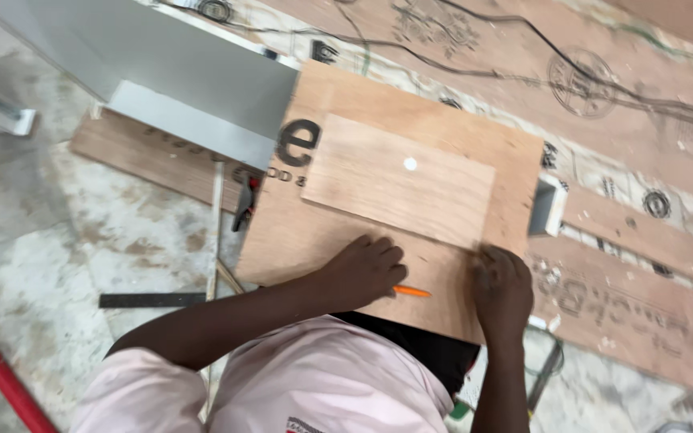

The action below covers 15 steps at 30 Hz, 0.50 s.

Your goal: The person measures and marks a white plastic trim strip using a ruler and pencil, then cuts it with a circular saw. They subsequently sand the cut edge with a metal file and apply glue to the piece.

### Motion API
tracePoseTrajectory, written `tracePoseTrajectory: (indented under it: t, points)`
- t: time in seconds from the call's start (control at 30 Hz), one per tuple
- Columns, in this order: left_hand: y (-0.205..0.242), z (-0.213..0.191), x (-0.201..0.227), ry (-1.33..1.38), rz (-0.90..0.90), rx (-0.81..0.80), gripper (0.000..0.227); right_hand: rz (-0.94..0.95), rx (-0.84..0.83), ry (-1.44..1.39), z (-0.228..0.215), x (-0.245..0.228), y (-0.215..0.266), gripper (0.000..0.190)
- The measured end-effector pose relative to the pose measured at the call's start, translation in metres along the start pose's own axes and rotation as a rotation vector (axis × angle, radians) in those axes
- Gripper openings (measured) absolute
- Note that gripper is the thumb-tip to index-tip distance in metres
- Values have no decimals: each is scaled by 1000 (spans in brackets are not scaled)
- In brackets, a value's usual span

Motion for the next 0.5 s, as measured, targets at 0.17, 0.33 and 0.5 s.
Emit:
tracePoseTrajectory:
  t: [0.17,0.33,0.5]
  points:
    - [10,12,8,-58,24,-9,16,13,32,-30,-4,3,11,26]
    - [31,19,-54,222,-497,163,23,74,61,-44,-7,15,11,28]
    - [71,-55,-144,24,-795,336,31,95,54,-58,1,-1,-6,28]
Point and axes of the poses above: each hand's wrist, its own y-axis away from the middle knuckle, its own z-axis out of the palm, x = y × z, the point moved 7 cm from there along -y, towards the middle knuckle, and after that the axes turned 13 degrees about z, right-handed, at the moved point
